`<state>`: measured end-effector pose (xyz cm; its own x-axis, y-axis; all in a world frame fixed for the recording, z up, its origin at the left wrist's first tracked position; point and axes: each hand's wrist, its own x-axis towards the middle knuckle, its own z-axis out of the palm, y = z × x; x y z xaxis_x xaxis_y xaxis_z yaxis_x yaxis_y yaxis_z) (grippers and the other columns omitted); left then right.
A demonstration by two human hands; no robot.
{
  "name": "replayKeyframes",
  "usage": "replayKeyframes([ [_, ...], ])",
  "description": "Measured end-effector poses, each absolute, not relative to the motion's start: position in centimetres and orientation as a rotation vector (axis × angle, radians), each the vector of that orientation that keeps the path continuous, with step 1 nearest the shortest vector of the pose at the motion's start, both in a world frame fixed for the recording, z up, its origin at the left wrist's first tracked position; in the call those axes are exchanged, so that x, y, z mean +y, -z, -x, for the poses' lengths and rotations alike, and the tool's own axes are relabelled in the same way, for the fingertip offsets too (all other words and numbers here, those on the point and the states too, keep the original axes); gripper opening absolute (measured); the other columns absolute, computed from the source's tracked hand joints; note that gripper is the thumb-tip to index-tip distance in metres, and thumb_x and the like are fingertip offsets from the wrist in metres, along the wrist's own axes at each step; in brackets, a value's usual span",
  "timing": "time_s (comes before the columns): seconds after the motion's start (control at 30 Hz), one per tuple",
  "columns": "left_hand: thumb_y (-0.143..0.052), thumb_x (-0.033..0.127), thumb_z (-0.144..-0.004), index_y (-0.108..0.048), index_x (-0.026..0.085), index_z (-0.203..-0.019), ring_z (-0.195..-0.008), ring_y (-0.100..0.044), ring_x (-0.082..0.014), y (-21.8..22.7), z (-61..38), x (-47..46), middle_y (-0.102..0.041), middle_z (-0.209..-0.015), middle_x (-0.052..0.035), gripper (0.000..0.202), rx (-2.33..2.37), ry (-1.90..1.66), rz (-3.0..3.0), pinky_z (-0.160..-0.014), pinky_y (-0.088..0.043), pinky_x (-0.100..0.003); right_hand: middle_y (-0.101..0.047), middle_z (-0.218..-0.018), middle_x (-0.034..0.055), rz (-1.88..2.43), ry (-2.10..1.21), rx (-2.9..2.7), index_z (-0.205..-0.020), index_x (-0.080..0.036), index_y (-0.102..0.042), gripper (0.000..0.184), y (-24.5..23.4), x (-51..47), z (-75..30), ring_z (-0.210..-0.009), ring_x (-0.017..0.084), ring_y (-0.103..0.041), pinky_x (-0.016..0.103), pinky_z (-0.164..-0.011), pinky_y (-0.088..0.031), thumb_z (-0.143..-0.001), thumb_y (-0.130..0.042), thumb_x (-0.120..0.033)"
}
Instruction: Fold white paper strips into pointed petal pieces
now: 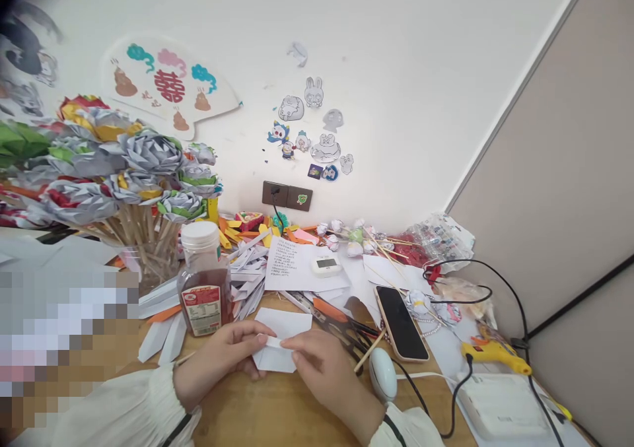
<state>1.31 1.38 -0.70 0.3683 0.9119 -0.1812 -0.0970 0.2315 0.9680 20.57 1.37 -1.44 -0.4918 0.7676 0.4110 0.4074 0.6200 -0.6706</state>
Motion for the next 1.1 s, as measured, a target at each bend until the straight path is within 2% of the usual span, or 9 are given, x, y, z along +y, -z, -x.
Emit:
replayKeyframes([
  [0.1, -0.059, 0.038, -0.063, -0.054, 0.011, -0.078, -0.046, -0.058, -0.0114, 0.7, -1.5, 1.2, -0.061, -0.054, 0.0009, 0.031, 0.965, -0.876, -1.181, -0.047, -0.047, -0.022, -0.061, -0.097, 0.0062, 0.983, -0.8, -2.034, -0.111, -0.021, -0.049, 0.036, 1.4, 1.3, -20.4, -0.086, 0.017, -0.055, 0.029, -0.076, -0.043, -0.076, -0.048, -0.028],
  [0.2, -0.059, 0.039, -0.062, -0.055, 0.011, -0.077, -0.046, -0.058, -0.0122, 0.7, -1.7, 1.0, -0.06, -0.053, 0.0014, 0.032, 1.006, -0.882, -1.233, -0.048, -0.046, -0.023, -0.063, -0.087, 0.0062, 1.07, -0.884, -1.979, -0.097, -0.018, -0.058, 0.027, 1.6, 1.7, -20.1, -0.077, 0.017, -0.057, 0.026, -0.066, -0.045, -0.076, -0.047, -0.032],
  [0.3, -0.059, 0.04, -0.062, -0.055, 0.012, -0.076, -0.048, -0.058, -0.0128, 0.8, -1.7, 1.0, -0.059, -0.053, 0.0019, 0.032, 1.004, -0.883, -1.257, -0.048, -0.046, -0.023, -0.064, -0.08, 0.0047, 1.108, -0.921, -1.972, -0.084, -0.017, -0.063, 0.021, 2.0, 2.1, -20.0, -0.071, 0.016, -0.056, 0.025, -0.063, -0.044, -0.074, -0.05, -0.03],
  [0.5, -0.058, 0.041, -0.062, -0.055, 0.012, -0.072, -0.045, -0.056, -0.0111, 1.2, -1.6, 1.1, -0.058, -0.055, 0.0027, 0.031, 0.973, -0.874, -1.256, -0.045, -0.043, -0.021, -0.063, -0.077, 0.004, 1.087, -1.06, -1.882, -0.082, -0.016, -0.063, 0.018, 2.4, 2.5, -20.1, -0.07, 0.016, -0.056, 0.024, -0.061, -0.043, -0.072, -0.053, -0.028],
  [0.73, -0.062, 0.043, -0.058, -0.055, 0.012, -0.071, -0.049, -0.058, -0.0136, 1.1, -1.4, 1.1, -0.059, -0.054, 0.002, 0.034, 0.946, -0.844, -1.207, -0.049, -0.044, -0.024, -0.062, -0.072, 0.0032, 1.078, -1.154, -1.831, -0.079, -0.014, -0.063, 0.019, 2.4, 2.5, -20.3, -0.066, 0.014, -0.055, 0.022, -0.057, -0.041, -0.07, -0.055, -0.028],
  [0.97, -0.06, 0.044, -0.06, -0.058, 0.011, -0.076, -0.053, -0.058, -0.0149, 0.5, -1.6, 0.8, -0.061, -0.06, -0.0006, 0.037, 0.968, -0.786, -1.274, -0.049, -0.044, -0.025, -0.063, -0.072, 0.0036, 1.076, -1.087, -1.849, -0.077, -0.014, -0.063, 0.018, 2.2, 2.2, -19.9, -0.066, 0.015, -0.055, 0.023, -0.059, -0.041, -0.069, -0.056, -0.028],
  [1.1, -0.058, 0.047, -0.06, -0.059, 0.011, -0.069, -0.051, -0.056, -0.0141, 0.6, -1.7, 0.7, -0.058, -0.056, 0.0008, 0.037, 1.012, -0.782, -1.315, -0.049, -0.043, -0.024, -0.064, -0.074, 0.0039, 1.1, -1.072, -1.864, -0.078, -0.014, -0.064, 0.017, 2.2, 2.0, -19.9, -0.068, 0.015, -0.056, 0.023, -0.06, -0.042, -0.069, -0.056, -0.026],
])
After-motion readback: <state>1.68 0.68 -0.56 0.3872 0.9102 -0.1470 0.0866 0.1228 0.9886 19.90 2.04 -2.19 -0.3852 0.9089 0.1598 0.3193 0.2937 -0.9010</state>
